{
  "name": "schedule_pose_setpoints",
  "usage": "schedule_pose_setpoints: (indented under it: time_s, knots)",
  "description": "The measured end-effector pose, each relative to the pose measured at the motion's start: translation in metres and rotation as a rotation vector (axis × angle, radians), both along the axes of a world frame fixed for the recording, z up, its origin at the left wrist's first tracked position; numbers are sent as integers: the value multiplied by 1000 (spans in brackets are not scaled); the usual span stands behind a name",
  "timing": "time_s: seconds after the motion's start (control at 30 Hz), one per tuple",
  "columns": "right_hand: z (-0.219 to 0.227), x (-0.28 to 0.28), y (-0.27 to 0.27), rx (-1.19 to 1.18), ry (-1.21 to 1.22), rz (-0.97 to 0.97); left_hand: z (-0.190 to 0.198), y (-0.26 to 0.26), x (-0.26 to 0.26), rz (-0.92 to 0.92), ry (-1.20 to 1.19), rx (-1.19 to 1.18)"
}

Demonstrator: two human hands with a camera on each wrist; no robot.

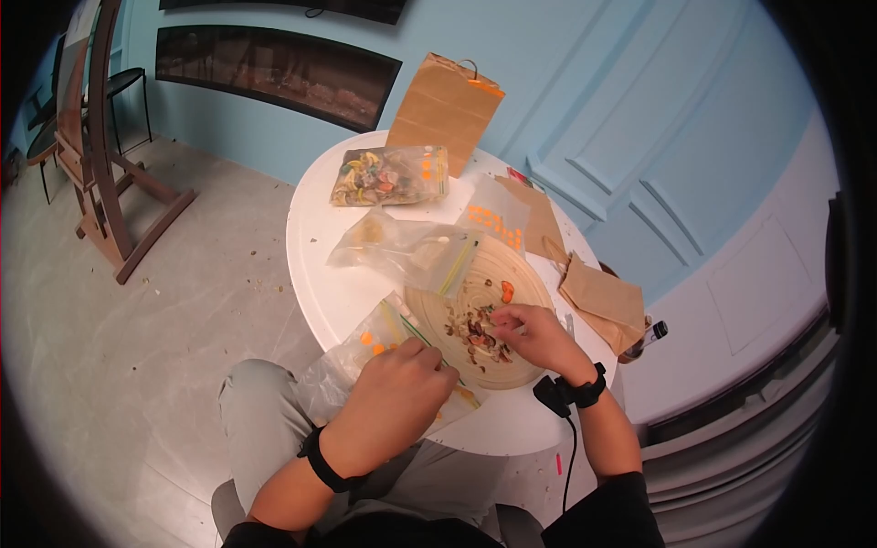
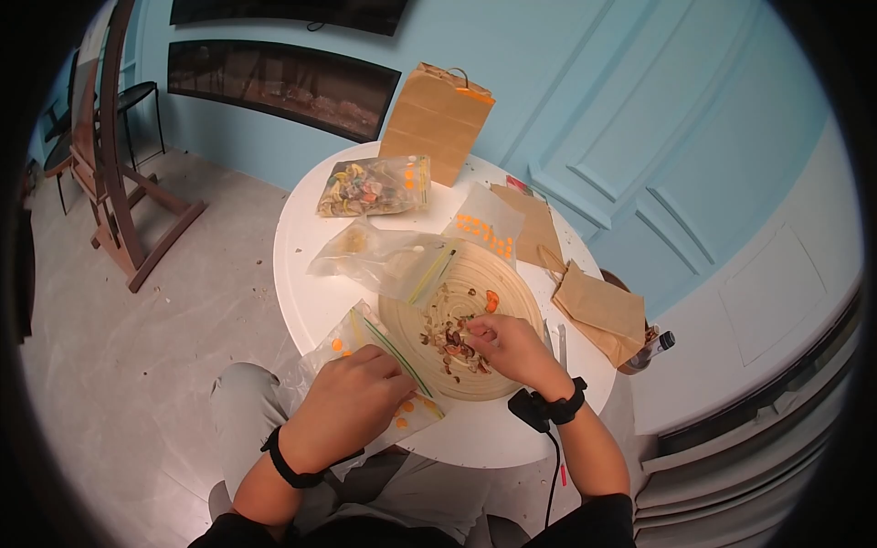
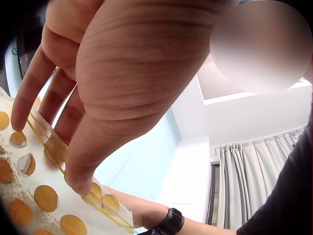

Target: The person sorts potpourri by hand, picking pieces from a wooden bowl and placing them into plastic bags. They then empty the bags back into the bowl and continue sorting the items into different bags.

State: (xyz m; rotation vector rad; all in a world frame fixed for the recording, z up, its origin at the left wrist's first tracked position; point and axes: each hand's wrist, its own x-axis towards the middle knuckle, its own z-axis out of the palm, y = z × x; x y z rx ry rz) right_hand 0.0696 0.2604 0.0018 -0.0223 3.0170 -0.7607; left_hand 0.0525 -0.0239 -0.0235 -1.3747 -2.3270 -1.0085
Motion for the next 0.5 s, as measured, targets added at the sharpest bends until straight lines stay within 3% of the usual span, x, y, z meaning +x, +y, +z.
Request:
schedule_pose_setpoints:
  time_s: [0.13,0.23,0.5]
  knots:
    - [-5,-2,-8,-1,55,210,-2,2,0,-10,-4,19]
    - [-16,-13,-5,124,96,284,-2,3,0,-11,-7,9]
    - [-19,-29,-7,-5,-142,63,-3,3,-1,-7,-12,0]
